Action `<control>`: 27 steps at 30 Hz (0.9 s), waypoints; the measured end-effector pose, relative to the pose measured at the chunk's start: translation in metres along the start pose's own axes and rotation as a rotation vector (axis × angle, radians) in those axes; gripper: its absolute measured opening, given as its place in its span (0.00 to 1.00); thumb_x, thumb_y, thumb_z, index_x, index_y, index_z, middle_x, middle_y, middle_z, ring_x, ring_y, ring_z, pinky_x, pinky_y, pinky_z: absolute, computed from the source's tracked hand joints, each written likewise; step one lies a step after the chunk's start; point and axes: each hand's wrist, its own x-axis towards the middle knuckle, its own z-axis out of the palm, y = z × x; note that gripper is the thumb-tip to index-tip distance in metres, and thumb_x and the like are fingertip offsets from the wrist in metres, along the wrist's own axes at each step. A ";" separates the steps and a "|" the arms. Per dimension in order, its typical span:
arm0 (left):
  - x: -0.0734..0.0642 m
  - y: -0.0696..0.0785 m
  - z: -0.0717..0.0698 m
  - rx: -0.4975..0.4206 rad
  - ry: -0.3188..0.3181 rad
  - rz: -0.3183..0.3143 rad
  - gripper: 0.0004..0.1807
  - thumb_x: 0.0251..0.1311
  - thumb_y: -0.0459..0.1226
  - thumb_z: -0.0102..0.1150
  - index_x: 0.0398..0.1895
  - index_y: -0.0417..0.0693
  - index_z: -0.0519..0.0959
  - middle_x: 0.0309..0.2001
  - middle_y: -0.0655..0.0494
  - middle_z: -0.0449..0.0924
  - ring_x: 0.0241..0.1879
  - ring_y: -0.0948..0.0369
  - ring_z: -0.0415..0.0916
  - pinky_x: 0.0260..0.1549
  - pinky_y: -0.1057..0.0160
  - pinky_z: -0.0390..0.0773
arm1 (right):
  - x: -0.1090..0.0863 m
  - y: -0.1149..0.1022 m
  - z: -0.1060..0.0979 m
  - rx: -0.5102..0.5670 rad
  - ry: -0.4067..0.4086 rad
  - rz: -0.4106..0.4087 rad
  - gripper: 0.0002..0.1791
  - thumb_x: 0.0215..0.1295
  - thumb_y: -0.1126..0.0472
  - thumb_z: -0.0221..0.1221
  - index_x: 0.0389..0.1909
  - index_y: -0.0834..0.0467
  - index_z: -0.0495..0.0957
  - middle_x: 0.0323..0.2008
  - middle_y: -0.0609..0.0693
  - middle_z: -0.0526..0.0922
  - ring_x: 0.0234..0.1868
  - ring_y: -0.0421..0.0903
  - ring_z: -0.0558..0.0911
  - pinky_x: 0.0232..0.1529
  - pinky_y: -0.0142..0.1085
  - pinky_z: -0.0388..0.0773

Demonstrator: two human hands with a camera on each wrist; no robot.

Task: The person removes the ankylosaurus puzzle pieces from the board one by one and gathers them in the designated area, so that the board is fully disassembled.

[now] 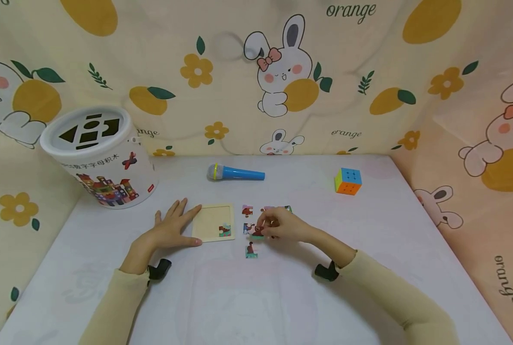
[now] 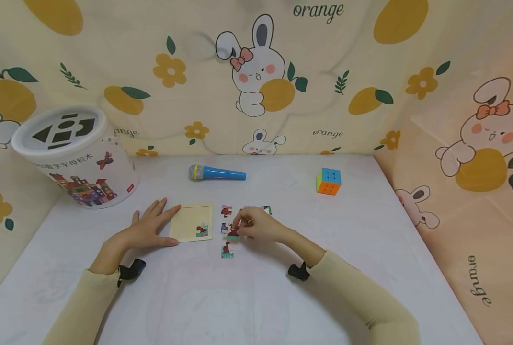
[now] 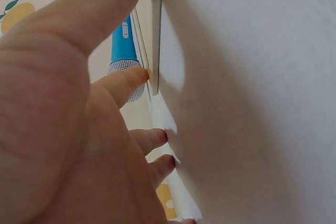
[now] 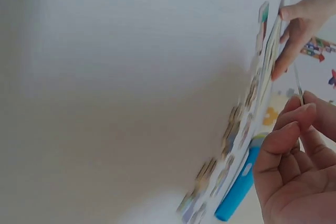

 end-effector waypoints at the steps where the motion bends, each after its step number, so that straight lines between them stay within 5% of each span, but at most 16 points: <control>1: 0.000 0.000 0.000 -0.001 0.000 0.001 0.58 0.51 0.62 0.69 0.79 0.49 0.53 0.77 0.29 0.35 0.74 0.30 0.31 0.58 0.19 0.30 | -0.003 0.001 -0.001 0.004 -0.004 -0.002 0.05 0.65 0.71 0.62 0.40 0.63 0.81 0.26 0.48 0.76 0.22 0.40 0.72 0.24 0.29 0.70; 11: -0.001 0.001 -0.001 -0.005 -0.007 -0.004 0.58 0.50 0.62 0.69 0.79 0.49 0.53 0.77 0.29 0.35 0.74 0.30 0.31 0.58 0.19 0.29 | -0.030 0.009 -0.005 0.023 -0.076 0.031 0.05 0.64 0.69 0.64 0.41 0.63 0.82 0.21 0.46 0.75 0.15 0.39 0.71 0.18 0.28 0.69; 27: 0.000 0.000 0.001 -0.003 0.000 -0.007 0.58 0.51 0.62 0.69 0.79 0.48 0.53 0.77 0.30 0.35 0.74 0.31 0.30 0.59 0.20 0.29 | -0.035 0.016 -0.002 0.021 -0.119 0.089 0.04 0.65 0.69 0.63 0.39 0.64 0.80 0.17 0.47 0.74 0.16 0.42 0.72 0.19 0.28 0.70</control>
